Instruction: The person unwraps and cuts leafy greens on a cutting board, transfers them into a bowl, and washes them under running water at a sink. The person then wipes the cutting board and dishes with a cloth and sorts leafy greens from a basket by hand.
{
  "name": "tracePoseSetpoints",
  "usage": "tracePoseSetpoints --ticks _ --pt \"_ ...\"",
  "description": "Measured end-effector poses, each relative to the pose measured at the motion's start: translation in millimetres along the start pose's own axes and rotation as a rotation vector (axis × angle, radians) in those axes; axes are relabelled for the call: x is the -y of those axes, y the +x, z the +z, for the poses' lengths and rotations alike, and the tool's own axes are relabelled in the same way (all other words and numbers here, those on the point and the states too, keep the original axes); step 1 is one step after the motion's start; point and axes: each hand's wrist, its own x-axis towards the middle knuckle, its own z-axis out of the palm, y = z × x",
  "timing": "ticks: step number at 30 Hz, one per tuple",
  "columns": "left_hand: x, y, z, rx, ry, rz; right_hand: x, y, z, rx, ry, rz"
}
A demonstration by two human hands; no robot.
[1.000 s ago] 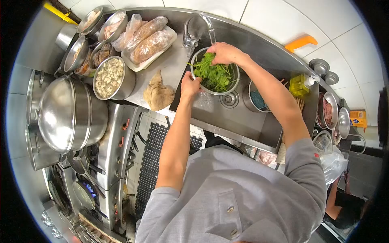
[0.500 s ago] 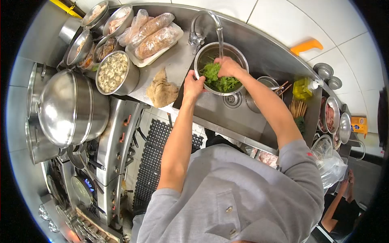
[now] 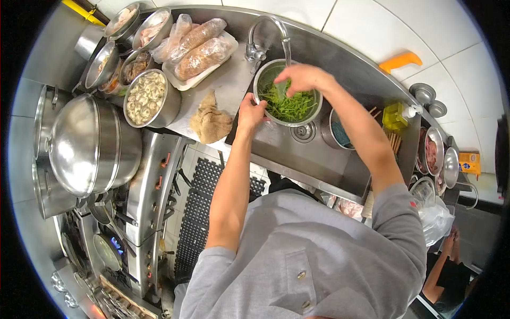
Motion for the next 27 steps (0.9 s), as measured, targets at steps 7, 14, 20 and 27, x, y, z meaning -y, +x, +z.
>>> tracePoseSetpoints --ticks 7,14,20,27 --pt "3.7 -2.9 1.3 0.011 -0.014 0.057 -7.5 30.2 81.6 -0.149 -0.011 0.265" --pt "26.4 15.2 -1.1 -0.047 0.056 -0.026 -5.4 11.4 21.6 -0.308 0.185 0.244" --pt "11.8 11.6 -2.3 0.011 -0.092 -0.032 25.5 -22.2 -29.4 -0.251 0.19 0.108" --pt "-7.0 -1.8 1.3 0.03 -0.134 -0.026 2.0 -17.5 -30.8 0.009 0.132 -0.008"
